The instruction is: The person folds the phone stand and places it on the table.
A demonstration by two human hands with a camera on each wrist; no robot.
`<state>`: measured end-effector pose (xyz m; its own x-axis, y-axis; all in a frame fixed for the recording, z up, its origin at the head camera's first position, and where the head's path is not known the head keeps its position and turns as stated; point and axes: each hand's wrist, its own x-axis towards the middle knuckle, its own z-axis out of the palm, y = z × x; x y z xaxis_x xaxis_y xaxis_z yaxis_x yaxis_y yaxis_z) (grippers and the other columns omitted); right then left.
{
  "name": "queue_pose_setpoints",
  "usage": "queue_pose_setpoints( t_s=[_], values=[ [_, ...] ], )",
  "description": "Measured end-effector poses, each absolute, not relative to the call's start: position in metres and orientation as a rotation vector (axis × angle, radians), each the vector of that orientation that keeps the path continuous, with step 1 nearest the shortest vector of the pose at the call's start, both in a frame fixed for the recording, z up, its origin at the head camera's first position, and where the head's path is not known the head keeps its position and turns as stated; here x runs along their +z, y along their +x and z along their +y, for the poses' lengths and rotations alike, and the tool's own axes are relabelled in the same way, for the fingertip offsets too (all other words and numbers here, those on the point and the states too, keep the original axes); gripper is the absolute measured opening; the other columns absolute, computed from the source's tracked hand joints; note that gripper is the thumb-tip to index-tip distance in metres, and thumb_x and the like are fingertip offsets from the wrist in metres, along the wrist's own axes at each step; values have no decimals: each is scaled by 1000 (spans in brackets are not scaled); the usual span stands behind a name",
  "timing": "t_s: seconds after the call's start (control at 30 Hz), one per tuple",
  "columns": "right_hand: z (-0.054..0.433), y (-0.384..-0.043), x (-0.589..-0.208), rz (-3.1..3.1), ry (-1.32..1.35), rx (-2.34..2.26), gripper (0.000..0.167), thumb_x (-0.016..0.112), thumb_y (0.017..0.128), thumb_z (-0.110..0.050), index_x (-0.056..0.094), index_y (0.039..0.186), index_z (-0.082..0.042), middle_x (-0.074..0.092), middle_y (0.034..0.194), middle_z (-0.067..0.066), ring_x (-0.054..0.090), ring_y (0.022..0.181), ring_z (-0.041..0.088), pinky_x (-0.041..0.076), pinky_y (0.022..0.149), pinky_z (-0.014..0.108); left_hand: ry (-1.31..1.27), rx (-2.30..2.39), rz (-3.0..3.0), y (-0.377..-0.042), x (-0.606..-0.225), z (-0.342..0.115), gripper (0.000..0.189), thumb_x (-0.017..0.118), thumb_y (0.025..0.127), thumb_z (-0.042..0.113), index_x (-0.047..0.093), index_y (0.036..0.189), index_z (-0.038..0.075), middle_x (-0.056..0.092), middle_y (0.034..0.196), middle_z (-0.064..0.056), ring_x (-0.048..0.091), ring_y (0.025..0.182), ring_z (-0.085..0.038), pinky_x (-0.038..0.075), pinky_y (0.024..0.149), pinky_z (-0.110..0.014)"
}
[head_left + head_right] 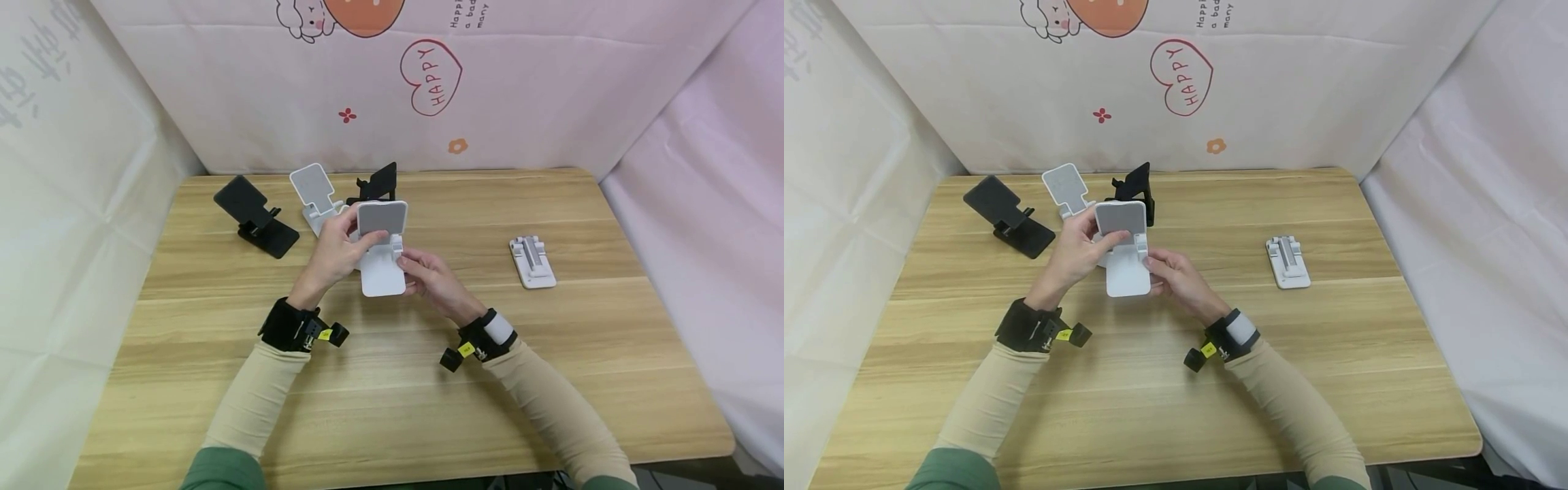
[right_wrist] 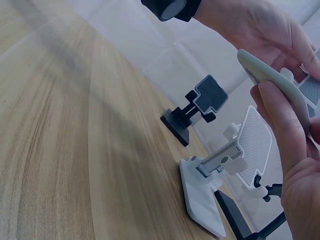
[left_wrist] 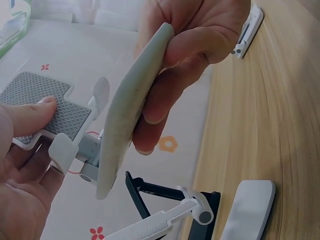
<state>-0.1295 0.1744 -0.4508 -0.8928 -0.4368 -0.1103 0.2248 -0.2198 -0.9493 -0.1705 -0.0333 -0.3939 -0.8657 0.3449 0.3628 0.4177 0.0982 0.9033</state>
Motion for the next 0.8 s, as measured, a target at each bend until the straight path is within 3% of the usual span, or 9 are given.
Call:
queue_pose_setpoints(
  t_s=[0.8],
  values=[
    [173, -129, -451, 1629, -264, -2166, 46, 40, 110, -7, 36, 150, 16, 76, 107, 1, 75, 87, 12, 60, 65, 20, -784, -1861, -2225, -174, -399, -31, 35, 76, 88, -6, 68, 122, -5, 73, 117, -22, 69, 109, -31, 56, 97, -46]
  ],
)
